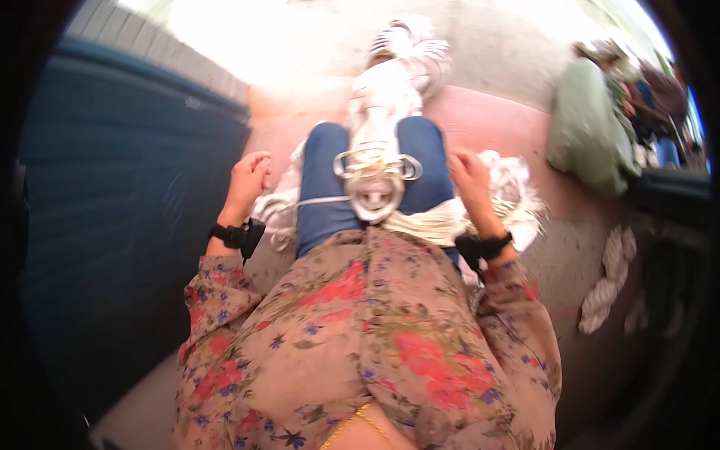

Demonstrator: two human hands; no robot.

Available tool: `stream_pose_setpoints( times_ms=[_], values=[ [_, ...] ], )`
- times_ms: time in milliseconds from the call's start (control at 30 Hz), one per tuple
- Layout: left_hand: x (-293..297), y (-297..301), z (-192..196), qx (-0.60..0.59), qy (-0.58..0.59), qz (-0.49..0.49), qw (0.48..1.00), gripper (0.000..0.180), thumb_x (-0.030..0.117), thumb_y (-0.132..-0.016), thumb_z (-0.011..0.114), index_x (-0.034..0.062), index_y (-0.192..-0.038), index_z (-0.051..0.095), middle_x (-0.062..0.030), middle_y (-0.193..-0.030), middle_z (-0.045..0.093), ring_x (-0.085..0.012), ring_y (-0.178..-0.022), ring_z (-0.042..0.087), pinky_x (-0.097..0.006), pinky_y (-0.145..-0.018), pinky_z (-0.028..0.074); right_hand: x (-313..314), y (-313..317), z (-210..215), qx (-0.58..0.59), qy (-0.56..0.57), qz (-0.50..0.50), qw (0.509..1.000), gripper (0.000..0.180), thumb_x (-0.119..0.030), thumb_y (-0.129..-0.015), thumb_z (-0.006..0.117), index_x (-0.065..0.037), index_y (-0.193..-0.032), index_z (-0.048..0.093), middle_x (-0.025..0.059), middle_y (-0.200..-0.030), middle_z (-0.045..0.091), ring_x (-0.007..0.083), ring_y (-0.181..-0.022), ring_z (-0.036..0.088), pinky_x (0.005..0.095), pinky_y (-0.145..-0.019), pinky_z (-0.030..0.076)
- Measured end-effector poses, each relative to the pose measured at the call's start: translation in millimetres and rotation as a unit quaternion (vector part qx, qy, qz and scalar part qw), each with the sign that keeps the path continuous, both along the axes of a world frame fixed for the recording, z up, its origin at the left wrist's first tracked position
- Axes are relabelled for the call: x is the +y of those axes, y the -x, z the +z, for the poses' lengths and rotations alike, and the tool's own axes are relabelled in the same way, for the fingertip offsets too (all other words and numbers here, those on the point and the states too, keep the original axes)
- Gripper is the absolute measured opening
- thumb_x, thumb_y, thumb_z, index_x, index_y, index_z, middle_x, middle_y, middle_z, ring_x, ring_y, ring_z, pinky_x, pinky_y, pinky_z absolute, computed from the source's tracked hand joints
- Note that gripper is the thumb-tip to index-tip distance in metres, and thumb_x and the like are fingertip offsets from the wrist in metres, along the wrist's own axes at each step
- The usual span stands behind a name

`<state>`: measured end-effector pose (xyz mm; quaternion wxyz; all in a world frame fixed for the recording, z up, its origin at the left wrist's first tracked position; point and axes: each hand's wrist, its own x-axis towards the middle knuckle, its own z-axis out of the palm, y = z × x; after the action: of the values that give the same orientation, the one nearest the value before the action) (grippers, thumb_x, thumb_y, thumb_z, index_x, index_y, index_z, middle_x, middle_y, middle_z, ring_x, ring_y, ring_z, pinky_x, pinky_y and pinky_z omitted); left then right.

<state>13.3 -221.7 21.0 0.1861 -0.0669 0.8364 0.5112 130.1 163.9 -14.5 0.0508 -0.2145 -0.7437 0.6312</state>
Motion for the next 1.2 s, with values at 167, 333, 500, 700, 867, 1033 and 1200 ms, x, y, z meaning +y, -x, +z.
stream_pose_setpoints(
  times_ms=[167,333,500,700,867,1033,1200],
  values=[
    [-58,-38,-2,-0.009,0.002,0.131,0.991,0.022,0.013,-0.084,0.052,-0.0008,-0.100,0.058,-0.0023,-0.071,0.057,-0.0059,-0.050,0.049,-0.019,-0.044,0.037,-38,-34,30,-0.223,0.126,0.130,0.958,0.034,-0.018,-0.085,0.055,0.006,-0.109,0.051,0.0072,-0.082,0.061,0.0110,-0.061,0.057,0.0217,-0.053,0.046],
    [-70,-79,-22,-0.041,-0.027,0.148,0.988,0.020,0.011,-0.084,0.052,-0.0002,-0.100,0.057,-0.0006,-0.069,0.055,-0.0047,-0.053,0.048,-0.018,-0.046,0.037,-71,9,41,-0.283,-0.118,0.247,0.919,0.045,-0.020,-0.074,0.064,0.006,-0.108,0.049,0.0164,-0.079,0.062,0.0219,-0.065,0.061,0.0302,-0.054,0.048],
    [-24,-93,-28,0.125,0.058,0.012,0.990,0.028,0.016,-0.078,0.058,0.0000,-0.100,0.055,-0.0161,-0.089,0.058,-0.0303,-0.087,0.055,-0.035,-0.078,0.044,-73,14,-2,-0.135,-0.268,0.239,0.924,0.036,-0.015,-0.068,0.057,0.002,-0.099,0.056,0.0200,-0.085,0.062,0.0298,-0.081,0.060,0.0346,-0.071,0.046],
    [30,-91,-27,0.176,0.068,-0.081,0.979,0.054,0.029,-0.076,0.065,0.0016,-0.117,0.043,-0.0193,-0.111,0.051,-0.0333,-0.102,0.050,-0.038,-0.086,0.040,-74,58,77,-0.111,-0.300,0.180,0.930,0.041,-0.022,-0.063,0.062,-0.002,-0.098,0.060,0.0147,-0.072,0.062,0.0262,-0.066,0.061,0.0340,-0.064,0.047],
    [33,-75,-6,0.111,0.153,-0.151,0.970,0.051,0.033,-0.076,0.065,-0.0018,-0.109,0.048,-0.0232,-0.087,0.060,-0.0369,-0.082,0.059,-0.040,-0.068,0.047,-58,50,65,-0.110,-0.225,0.237,0.939,0.049,-0.029,-0.072,0.063,0.001,-0.110,0.054,0.0062,-0.069,0.059,0.0147,-0.060,0.057,0.0314,-0.057,0.046],
    [35,-84,-20,0.166,0.134,-0.124,0.969,0.045,0.030,-0.077,0.064,-0.0044,-0.104,0.052,-0.0243,-0.077,0.060,-0.0369,-0.074,0.060,-0.040,-0.062,0.047,-30,42,3,-0.160,0.182,0.125,0.962,0.041,-0.033,-0.083,0.054,-0.006,-0.114,0.051,-0.0016,-0.090,0.058,0.0080,-0.080,0.054,0.0263,-0.065,0.043],
    [46,-86,-10,0.152,0.122,-0.064,0.979,0.039,0.022,-0.075,0.066,-0.0011,-0.103,0.052,-0.0148,-0.059,0.052,-0.0317,-0.054,0.052,-0.039,-0.050,0.040,-26,75,-51,-0.145,0.176,0.109,0.968,0.032,-0.036,-0.087,0.048,-0.014,-0.110,0.054,-0.0001,-0.104,0.057,0.0123,-0.094,0.052,0.0273,-0.077,0.039]
  ],
)
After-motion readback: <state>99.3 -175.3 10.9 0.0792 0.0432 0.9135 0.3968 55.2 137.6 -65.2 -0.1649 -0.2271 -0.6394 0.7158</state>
